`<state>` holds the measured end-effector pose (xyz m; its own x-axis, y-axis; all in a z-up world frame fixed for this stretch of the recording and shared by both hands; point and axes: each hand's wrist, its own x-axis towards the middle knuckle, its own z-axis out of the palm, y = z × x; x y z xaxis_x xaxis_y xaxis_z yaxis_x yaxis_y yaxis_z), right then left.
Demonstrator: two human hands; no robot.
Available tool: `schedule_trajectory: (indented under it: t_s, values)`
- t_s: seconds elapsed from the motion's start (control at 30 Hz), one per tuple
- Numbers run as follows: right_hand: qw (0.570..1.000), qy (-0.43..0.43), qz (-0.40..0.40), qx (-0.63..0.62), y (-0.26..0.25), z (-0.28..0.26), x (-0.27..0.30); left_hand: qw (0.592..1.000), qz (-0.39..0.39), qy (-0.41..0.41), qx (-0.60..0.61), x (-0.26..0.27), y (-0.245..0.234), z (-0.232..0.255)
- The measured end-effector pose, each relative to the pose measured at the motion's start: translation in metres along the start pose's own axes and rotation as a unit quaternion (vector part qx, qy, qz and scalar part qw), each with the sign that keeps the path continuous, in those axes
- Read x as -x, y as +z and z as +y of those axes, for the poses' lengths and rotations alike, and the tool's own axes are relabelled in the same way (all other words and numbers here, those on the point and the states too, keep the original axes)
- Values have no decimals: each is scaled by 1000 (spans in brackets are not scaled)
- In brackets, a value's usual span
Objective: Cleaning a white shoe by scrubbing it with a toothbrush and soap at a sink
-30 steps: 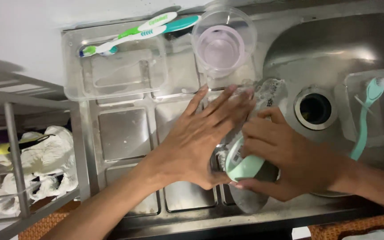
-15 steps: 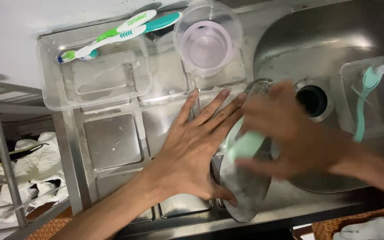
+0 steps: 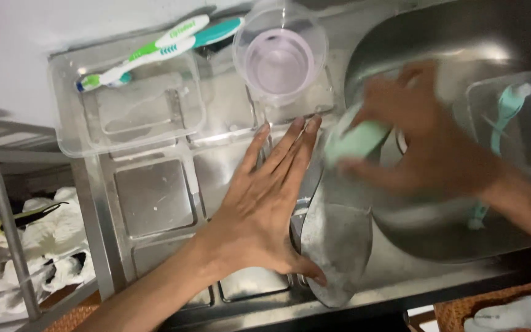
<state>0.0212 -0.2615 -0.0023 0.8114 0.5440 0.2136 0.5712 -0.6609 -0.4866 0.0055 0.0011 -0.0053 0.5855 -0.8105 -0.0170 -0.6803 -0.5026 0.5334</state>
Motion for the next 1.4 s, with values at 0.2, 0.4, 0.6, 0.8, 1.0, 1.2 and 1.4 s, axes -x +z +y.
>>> schedule_trajectory:
  t_s: [0.2,0.4,0.6,0.8,1.0,1.2,1.4]
  values:
    - [994,-27,63,-86,-12,4,7,999,-7,3,-40,0,4,0]
    - [990,-65,-10,-128,6,22,14,1000,-4,6,-8,1,1,0]
    - [974,1,103,-202,-6,59,3,998,-11,15,-64,1,2,0]
    - [978,-90,-9,-190,-5,8,-3,996,-9,12,-94,-1,6,-2]
    - [986,12,125,-105,-1,69,2,998,-19,17,-61,0,1,1]
    - [970,96,176,-139,-7,57,2,993,-10,118,8,-3,-7,6]
    - [975,64,166,-131,-3,42,3,982,72,93,-150,-3,3,10]
